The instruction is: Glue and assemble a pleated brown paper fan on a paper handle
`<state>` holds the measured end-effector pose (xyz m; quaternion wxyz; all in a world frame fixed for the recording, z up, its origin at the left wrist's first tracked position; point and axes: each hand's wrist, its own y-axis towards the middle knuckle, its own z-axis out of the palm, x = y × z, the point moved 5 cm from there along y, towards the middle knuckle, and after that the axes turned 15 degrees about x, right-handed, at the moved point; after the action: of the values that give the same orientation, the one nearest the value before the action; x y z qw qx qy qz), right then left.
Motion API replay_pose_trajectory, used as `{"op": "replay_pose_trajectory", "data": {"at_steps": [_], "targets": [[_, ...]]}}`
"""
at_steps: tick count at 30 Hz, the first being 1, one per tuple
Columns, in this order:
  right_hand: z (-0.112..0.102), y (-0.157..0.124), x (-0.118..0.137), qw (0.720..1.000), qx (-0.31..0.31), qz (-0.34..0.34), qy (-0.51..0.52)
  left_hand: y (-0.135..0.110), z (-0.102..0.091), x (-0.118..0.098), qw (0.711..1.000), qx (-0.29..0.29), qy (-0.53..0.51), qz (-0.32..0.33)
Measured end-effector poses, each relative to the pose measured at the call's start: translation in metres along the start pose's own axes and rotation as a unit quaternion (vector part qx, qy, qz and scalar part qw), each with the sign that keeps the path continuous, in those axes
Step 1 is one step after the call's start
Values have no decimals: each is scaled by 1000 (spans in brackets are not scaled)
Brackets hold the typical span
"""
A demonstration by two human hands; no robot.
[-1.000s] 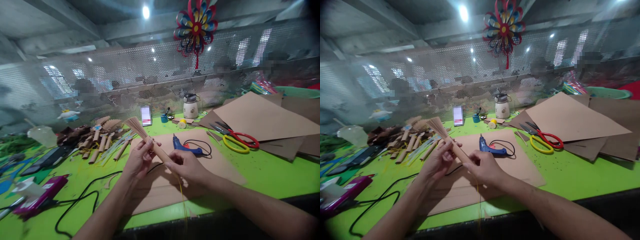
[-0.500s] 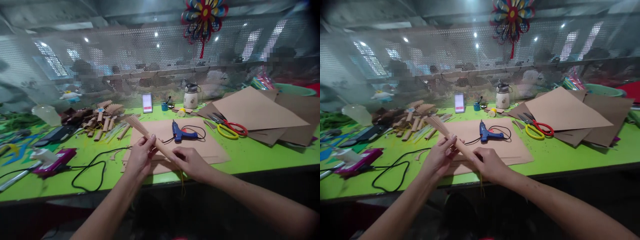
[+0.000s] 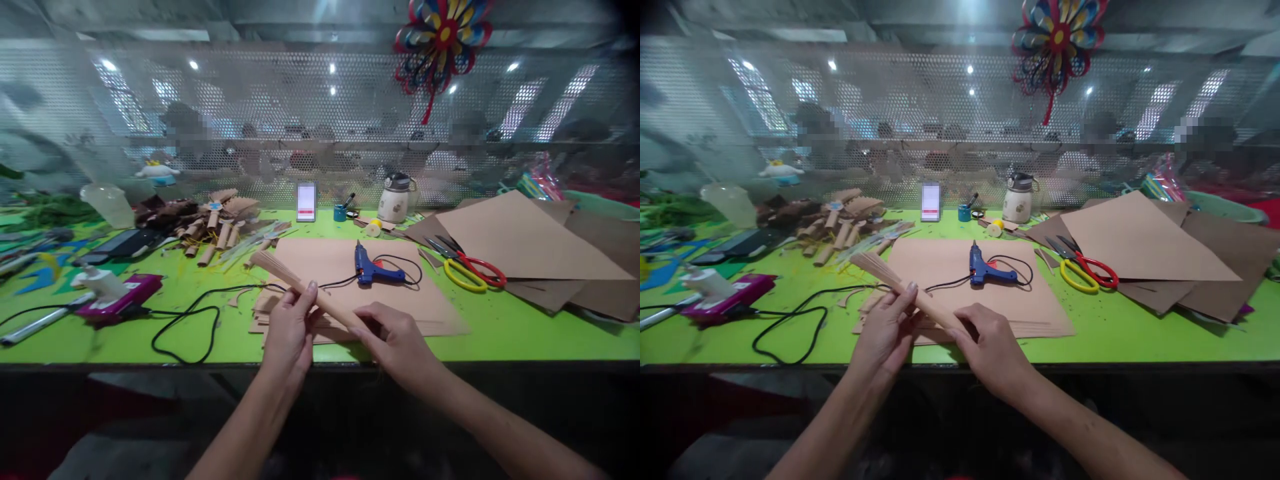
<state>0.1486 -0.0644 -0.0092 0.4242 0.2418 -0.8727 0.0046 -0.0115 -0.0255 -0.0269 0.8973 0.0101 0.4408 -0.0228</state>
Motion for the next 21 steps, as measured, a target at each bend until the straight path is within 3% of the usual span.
{"op": "replay_pose_trajectory", "data": {"at_steps": [12, 21], "targets": [[2, -4, 2, 991, 10, -13, -132, -10, -5, 4, 1000, -26, -7, -2], [14, 1, 17, 957, -4, -73, -280, -7, -6, 2, 997, -66, 11, 38]]}}
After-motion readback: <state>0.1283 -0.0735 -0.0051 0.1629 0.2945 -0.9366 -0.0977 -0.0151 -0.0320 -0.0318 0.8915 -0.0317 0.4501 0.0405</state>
